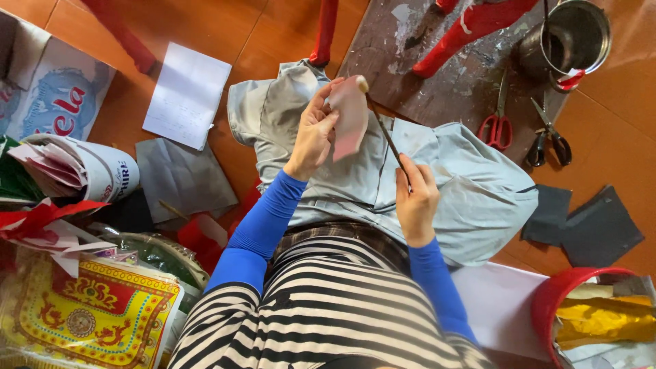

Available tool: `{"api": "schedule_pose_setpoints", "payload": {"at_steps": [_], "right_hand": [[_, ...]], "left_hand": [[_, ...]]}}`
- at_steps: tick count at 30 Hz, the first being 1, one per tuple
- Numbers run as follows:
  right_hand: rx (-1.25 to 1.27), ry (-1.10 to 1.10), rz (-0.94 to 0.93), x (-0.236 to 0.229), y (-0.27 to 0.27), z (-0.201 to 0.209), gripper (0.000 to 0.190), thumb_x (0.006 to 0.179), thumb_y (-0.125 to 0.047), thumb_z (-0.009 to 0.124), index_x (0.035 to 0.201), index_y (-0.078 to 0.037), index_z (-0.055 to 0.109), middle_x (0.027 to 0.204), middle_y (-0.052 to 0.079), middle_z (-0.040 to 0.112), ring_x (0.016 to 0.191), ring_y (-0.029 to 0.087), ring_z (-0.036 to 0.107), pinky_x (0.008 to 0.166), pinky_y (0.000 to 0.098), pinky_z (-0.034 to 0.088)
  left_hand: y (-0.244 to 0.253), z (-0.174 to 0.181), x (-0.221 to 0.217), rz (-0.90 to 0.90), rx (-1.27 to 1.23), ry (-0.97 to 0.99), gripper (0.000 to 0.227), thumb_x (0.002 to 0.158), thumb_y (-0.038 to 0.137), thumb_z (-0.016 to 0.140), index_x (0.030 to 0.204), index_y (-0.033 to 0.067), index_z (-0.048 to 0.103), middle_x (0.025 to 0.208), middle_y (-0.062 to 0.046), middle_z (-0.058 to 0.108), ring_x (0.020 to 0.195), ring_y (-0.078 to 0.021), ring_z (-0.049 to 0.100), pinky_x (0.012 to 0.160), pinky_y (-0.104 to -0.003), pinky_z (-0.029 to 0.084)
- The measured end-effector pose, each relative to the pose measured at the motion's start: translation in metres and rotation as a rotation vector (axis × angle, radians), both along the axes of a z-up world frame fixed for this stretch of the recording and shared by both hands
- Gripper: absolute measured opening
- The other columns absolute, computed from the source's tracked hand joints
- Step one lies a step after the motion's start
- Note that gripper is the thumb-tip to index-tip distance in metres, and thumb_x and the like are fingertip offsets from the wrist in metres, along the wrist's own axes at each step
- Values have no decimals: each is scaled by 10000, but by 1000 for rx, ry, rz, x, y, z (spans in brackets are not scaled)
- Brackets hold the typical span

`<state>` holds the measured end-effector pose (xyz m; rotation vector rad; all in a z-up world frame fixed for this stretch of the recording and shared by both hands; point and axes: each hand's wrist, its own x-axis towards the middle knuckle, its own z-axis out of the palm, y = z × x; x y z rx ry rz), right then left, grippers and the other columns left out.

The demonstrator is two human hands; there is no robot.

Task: The recorder is applying colored paper and glue to a horse-shaped model, likely as part of a traditional craft.

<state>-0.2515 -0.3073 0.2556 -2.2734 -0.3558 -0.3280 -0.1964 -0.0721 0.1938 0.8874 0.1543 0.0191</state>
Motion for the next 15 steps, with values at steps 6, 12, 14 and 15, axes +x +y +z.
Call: {"api": "schedule_pose_setpoints", "payload": {"at_steps": [6, 12, 14, 15], "right_hand": [[11, -21, 27, 20, -14, -39, 253, 1016, -10, 649, 1262, -35, 700, 974, 139, 660, 820, 259, 620, 706, 357, 496], [457, 504, 66, 37, 7, -50, 183, 1007, -122, 676, 1174, -47, 686, 794, -71, 561, 683, 24, 445, 576, 212, 360], [447, 497, 121, 40, 15, -53, 117, 1002, -123, 696, 1050, -17, 706, 787, -80, 560, 692, 11, 432, 579, 204, 349], [483, 486, 114, 41, 15, -56, 106, 1006, -117, 693, 1020, -13, 699, 800, -81, 582, 709, 7, 455, 598, 198, 371]], "left_hand": [[-3, 6, -1, 9, -64, 42, 542, 1033, -65, 470, 1537, 135, 480, 1201, 19, 646, 807, 3, 561, 563, -161, 360], [-17, -10, -2, -112, -189, 59, 635, 1005, 4, 542, 1591, 202, 397, 1060, 35, 623, 683, 8, 477, 527, -148, 324], [-21, -15, -6, -159, -182, 22, 667, 1012, 29, 575, 1621, 214, 377, 1024, 45, 593, 670, 15, 454, 528, -144, 325], [-23, -16, -8, -183, -144, 11, 684, 1021, 69, 603, 1639, 220, 349, 989, 33, 577, 671, 3, 457, 535, -157, 340]]}}
